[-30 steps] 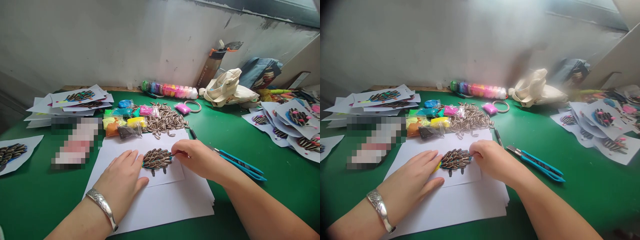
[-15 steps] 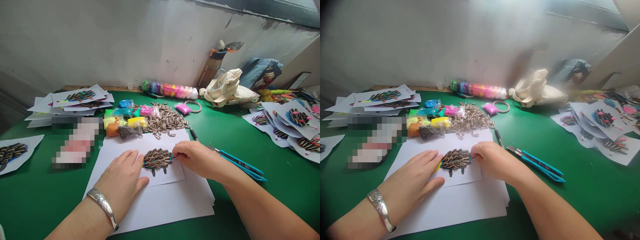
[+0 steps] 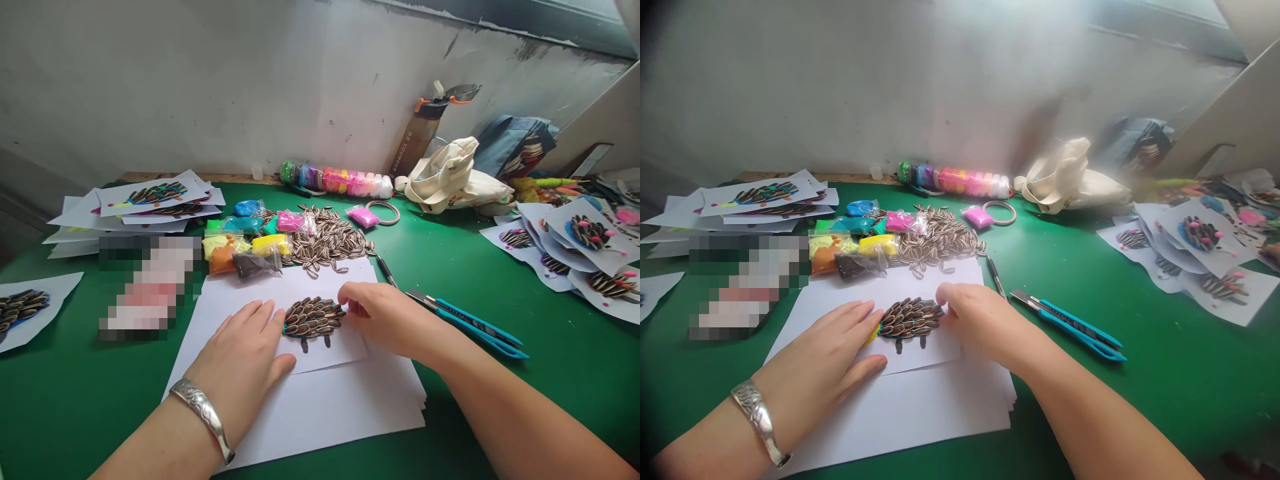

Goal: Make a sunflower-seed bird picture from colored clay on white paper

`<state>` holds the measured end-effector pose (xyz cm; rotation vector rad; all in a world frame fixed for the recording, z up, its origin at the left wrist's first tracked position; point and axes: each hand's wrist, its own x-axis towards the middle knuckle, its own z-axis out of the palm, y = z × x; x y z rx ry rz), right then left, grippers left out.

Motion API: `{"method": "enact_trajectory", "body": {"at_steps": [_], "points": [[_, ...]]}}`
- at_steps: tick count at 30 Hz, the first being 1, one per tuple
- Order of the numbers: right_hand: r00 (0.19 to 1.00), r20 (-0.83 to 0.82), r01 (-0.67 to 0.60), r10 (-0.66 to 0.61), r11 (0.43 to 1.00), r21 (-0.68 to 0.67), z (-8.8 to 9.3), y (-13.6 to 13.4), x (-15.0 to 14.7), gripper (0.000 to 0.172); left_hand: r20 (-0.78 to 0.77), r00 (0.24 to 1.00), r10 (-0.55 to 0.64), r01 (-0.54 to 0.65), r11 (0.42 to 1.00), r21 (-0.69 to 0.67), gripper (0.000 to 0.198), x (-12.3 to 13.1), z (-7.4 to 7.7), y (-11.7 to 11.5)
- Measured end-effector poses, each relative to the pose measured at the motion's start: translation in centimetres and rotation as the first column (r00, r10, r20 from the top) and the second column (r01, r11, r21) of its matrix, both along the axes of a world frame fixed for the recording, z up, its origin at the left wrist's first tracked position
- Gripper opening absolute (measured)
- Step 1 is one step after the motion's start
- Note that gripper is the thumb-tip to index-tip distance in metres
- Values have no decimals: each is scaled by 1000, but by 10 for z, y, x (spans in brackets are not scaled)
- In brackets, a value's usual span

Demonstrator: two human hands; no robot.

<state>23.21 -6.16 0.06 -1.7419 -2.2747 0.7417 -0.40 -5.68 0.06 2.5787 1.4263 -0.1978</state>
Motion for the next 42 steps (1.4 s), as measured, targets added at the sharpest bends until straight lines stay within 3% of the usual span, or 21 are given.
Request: {"method": "enact_trajectory", "body": {"at_steps": [6,18,25,33,42], "points": [[996,94,7,-5,1000,-22,4,1,2,17,-25,1000,6,-6,1000,-28,45,2,4,0],[997,71,-10,10,1000,-2,-7,2,-1,17,1,1000,2,-2,1000,-19,44,0,1,0],[992,31,123,-123,992,1,-1,9,12,18,16,1000,16,-16,1000,-16,45,-1,0,0],[990,59,127,-130,991,51,-6,14,13,20,8,1000,14,-14,1000,-28,47,-2,1,1],[991,82,93,-103,989,113,-9,15,10,21,32,999,18,-17,1000,-21,31,-2,6,3]]}}
